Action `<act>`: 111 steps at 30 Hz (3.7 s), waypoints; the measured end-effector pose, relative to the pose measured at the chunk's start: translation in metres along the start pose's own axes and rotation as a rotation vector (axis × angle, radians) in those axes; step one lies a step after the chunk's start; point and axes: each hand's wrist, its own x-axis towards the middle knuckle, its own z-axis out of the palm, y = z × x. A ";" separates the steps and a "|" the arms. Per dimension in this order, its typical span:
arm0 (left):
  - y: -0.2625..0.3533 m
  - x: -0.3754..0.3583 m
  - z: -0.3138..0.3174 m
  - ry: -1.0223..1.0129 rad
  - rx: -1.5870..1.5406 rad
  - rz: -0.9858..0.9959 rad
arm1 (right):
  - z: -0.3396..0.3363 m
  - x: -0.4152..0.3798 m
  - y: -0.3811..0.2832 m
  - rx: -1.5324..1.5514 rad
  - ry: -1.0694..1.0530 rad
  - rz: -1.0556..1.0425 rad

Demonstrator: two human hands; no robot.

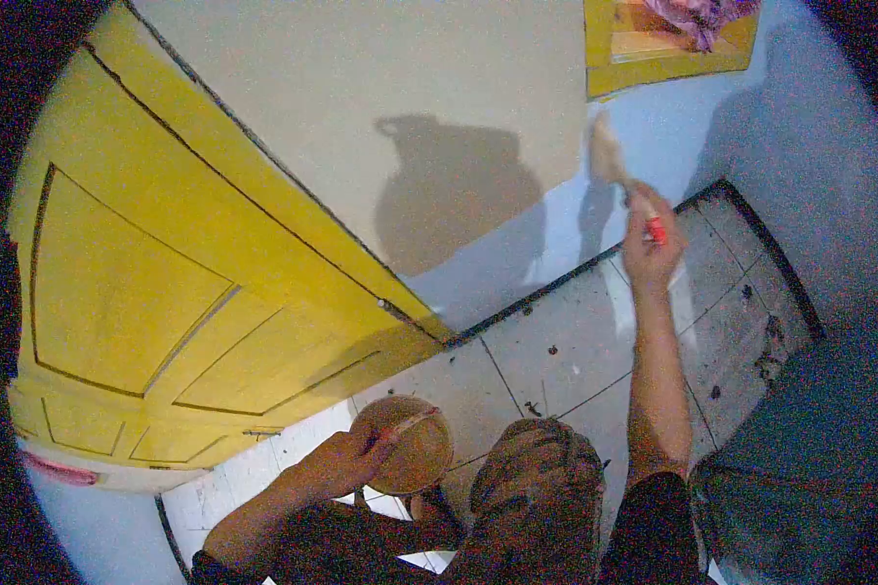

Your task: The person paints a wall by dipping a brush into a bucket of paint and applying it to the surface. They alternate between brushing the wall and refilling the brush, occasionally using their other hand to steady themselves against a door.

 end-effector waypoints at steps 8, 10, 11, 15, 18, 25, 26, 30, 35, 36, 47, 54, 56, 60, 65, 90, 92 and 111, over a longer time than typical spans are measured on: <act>-0.001 0.001 0.001 0.019 0.012 0.043 | -0.004 -0.017 -0.045 0.153 -0.042 0.066; -0.004 0.000 0.005 0.043 0.047 0.028 | -0.004 -0.005 -0.036 0.157 0.059 0.104; -0.002 -0.002 0.007 0.122 0.005 0.047 | -0.003 0.007 -0.032 0.062 0.115 0.129; 0.008 -0.005 0.001 0.172 -0.058 0.102 | 0.011 0.008 -0.027 -0.059 -0.029 -0.077; 0.020 -0.007 -0.008 0.048 -0.073 -0.005 | 0.006 -0.002 -0.045 0.100 -0.104 -0.025; 0.012 -0.003 0.000 0.099 -0.073 0.075 | -0.011 0.027 -0.003 0.315 -0.057 0.163; 0.012 -0.003 0.000 0.076 -0.078 0.065 | -0.012 0.036 0.016 0.333 -0.020 0.198; 0.000 0.001 0.002 0.015 0.046 -0.002 | -0.033 0.054 0.044 0.321 0.091 0.285; 0.008 -0.007 0.002 0.036 0.015 0.022 | -0.031 0.044 0.028 0.203 0.141 0.201; 0.008 -0.007 0.001 0.002 0.053 -0.026 | -0.022 0.040 0.025 0.199 0.071 0.124; 0.009 -0.002 0.004 0.108 -0.003 0.108 | -0.034 0.039 -0.010 0.222 0.136 0.163; 0.005 0.001 0.004 -0.027 -0.049 0.007 | -0.004 0.029 -0.025 0.139 -0.104 0.063; 0.013 -0.002 0.003 0.055 -0.054 0.079 | -0.011 0.024 -0.035 0.284 -0.151 0.155; 0.014 -0.001 0.004 0.151 -0.053 0.122 | -0.023 0.030 -0.021 0.425 -0.175 0.244; 0.013 -0.002 0.002 -0.038 -0.072 -0.186 | -0.035 0.053 0.032 0.282 0.023 0.257; 0.007 -0.003 0.005 0.192 -0.053 0.023 | 0.030 -0.045 -0.010 0.156 0.119 0.224; 0.007 -0.001 0.001 0.131 -0.042 -0.002 | 0.039 -0.065 -0.029 0.150 -0.019 0.164; -0.009 0.002 0.008 0.027 -0.015 -0.156 | 0.055 -0.116 -0.040 0.254 -0.345 0.057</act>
